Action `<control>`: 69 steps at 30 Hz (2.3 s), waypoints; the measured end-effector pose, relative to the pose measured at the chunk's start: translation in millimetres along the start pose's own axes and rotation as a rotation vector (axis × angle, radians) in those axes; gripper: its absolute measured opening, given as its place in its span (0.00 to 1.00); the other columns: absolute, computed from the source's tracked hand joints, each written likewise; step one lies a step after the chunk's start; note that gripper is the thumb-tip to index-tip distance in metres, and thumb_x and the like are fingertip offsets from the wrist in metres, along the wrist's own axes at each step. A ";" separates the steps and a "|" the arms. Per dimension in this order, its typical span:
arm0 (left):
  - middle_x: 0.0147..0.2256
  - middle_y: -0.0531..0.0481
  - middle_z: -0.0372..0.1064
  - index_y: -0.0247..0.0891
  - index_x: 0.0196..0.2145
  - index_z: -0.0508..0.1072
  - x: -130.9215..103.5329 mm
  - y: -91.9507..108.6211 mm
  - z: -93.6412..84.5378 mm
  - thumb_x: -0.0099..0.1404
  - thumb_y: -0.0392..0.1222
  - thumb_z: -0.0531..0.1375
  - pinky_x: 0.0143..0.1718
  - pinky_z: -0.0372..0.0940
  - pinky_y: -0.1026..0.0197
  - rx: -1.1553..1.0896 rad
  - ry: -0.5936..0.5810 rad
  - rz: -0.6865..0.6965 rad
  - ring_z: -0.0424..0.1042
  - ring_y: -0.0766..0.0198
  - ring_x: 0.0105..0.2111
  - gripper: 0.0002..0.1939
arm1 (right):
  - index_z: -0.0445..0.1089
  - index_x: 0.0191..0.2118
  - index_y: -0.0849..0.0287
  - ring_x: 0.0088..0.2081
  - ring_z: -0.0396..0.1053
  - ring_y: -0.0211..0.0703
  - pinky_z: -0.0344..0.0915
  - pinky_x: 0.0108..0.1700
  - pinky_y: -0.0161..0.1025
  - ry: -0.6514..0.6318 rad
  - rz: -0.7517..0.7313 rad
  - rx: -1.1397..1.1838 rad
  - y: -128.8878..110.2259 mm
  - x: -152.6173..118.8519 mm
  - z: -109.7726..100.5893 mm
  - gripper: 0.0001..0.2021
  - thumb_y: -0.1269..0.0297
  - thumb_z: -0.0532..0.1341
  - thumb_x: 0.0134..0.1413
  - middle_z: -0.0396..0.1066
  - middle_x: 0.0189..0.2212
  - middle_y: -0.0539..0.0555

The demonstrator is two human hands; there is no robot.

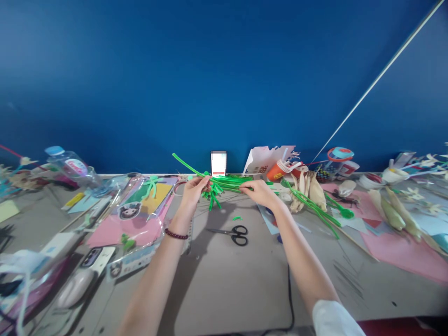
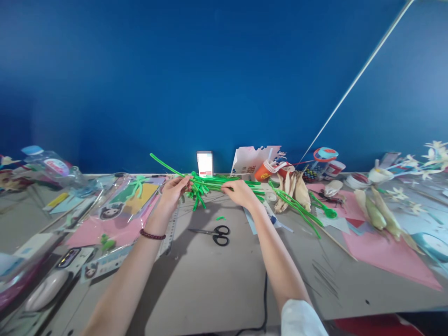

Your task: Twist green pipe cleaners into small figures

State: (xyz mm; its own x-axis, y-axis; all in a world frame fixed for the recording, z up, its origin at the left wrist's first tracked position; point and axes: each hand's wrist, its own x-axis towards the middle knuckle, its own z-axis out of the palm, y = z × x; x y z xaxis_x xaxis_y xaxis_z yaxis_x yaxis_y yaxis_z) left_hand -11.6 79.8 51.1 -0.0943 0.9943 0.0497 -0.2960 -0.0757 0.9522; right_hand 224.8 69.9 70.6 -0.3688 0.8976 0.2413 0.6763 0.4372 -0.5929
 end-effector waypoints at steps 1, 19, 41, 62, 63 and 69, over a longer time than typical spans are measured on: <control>0.23 0.50 0.71 0.32 0.27 0.76 0.6 2.6 -1.8 0.43 0.49 0.70 0.23 0.64 0.67 -0.006 0.018 0.008 0.67 0.71 0.20 0.18 | 0.76 0.33 0.55 0.36 0.73 0.43 0.63 0.41 0.36 -0.007 0.001 0.001 1.5 0.2 -0.2 0.11 0.65 0.55 0.55 0.77 0.33 0.51; 0.20 0.56 0.66 0.35 0.27 0.72 7.6 29.2 -29.6 0.43 0.45 0.69 0.21 0.59 0.70 -0.150 0.251 0.136 0.63 0.74 0.19 0.15 | 0.78 0.33 0.56 0.35 0.72 0.45 0.64 0.35 0.35 -0.498 0.142 0.010 6.7 -5.9 -6.4 0.10 0.61 0.60 0.47 0.77 0.34 0.52; 0.28 0.48 0.73 0.37 0.29 0.78 -26.3 26.8 14.3 0.53 0.47 0.63 0.25 0.60 0.64 0.521 -0.076 0.221 0.67 0.64 0.25 0.11 | 0.73 0.37 0.60 0.22 0.68 0.35 0.67 0.27 0.35 -0.040 0.175 0.941 -40.2 2.3 35.8 0.15 0.58 0.66 0.42 0.73 0.25 0.49; 0.29 0.48 0.75 0.39 0.28 0.77 -27.7 24.1 14.3 0.55 0.45 0.61 0.31 0.64 0.62 0.642 -0.232 0.241 0.72 0.60 0.30 0.08 | 0.67 0.32 0.59 0.25 0.72 0.38 0.72 0.33 0.37 0.344 0.360 1.444 -64.6 -1.3 72.9 0.17 0.62 0.71 0.33 0.72 0.24 0.48; 0.29 0.48 0.75 0.39 0.28 0.77 -28.0 24.3 14.8 0.55 0.46 0.61 0.30 0.64 0.62 0.627 -0.237 0.238 0.71 0.60 0.29 0.09 | 0.67 0.32 0.59 0.25 0.72 0.38 0.72 0.33 0.38 0.352 0.366 1.455 -63.7 -0.9 73.9 0.17 0.62 0.71 0.33 0.72 0.24 0.48; 0.29 0.47 0.75 0.38 0.27 0.77 -26.3 22.8 18.3 0.51 0.47 0.64 0.32 0.65 0.62 0.527 -0.173 0.174 0.72 0.60 0.29 0.10 | 0.69 0.29 0.60 0.25 0.71 0.37 0.71 0.35 0.37 0.387 0.413 1.477 -61.1 0.5 77.3 0.15 0.63 0.71 0.32 0.71 0.22 0.48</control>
State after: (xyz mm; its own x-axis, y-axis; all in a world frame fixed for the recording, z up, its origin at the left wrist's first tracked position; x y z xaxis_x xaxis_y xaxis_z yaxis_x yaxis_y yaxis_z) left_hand 1.6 53.3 77.0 0.0708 0.9717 0.2254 0.2273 -0.2357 0.9449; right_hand 134.0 39.4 47.5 0.0106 0.9965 -0.0830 -0.5919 -0.0606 -0.8038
